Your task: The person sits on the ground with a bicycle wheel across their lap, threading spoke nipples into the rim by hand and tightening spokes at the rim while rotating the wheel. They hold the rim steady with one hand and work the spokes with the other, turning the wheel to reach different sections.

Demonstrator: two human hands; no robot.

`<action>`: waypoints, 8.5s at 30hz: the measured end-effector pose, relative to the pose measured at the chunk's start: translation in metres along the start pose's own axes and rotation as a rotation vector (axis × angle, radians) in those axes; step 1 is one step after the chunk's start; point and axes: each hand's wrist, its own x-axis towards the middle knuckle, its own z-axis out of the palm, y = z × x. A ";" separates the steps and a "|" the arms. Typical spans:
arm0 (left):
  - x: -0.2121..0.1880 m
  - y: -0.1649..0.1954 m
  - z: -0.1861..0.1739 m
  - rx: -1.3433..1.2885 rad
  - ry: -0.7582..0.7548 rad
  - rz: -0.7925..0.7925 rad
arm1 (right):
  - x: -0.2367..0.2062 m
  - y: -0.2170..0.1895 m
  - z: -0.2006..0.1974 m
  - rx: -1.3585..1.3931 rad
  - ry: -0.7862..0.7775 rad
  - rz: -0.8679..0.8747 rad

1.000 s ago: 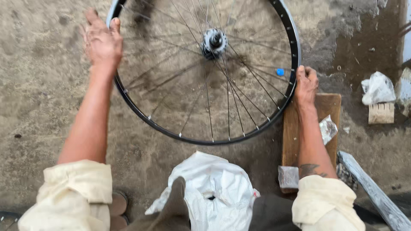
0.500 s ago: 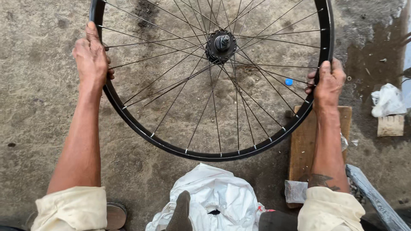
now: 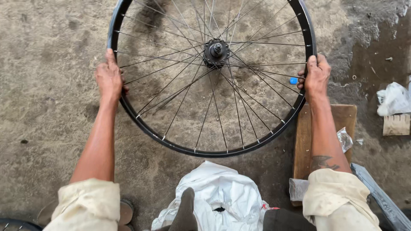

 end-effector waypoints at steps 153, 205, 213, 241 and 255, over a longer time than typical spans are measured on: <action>0.013 0.103 0.137 1.209 -0.052 1.697 | -0.272 0.074 0.111 -0.366 -0.413 -0.304; -0.215 -0.072 0.115 0.069 -0.535 0.785 | -0.281 0.028 0.130 -0.198 -0.370 -0.330; -0.205 -0.041 0.120 0.088 -0.625 0.283 | -0.250 0.043 -0.026 -0.527 -0.161 -0.317; -0.214 -0.042 0.163 0.121 -0.819 0.251 | -0.250 0.116 -0.149 -0.860 0.095 0.338; -0.218 -0.006 0.173 -0.162 -0.795 0.012 | -0.292 0.064 -0.051 0.711 0.200 0.106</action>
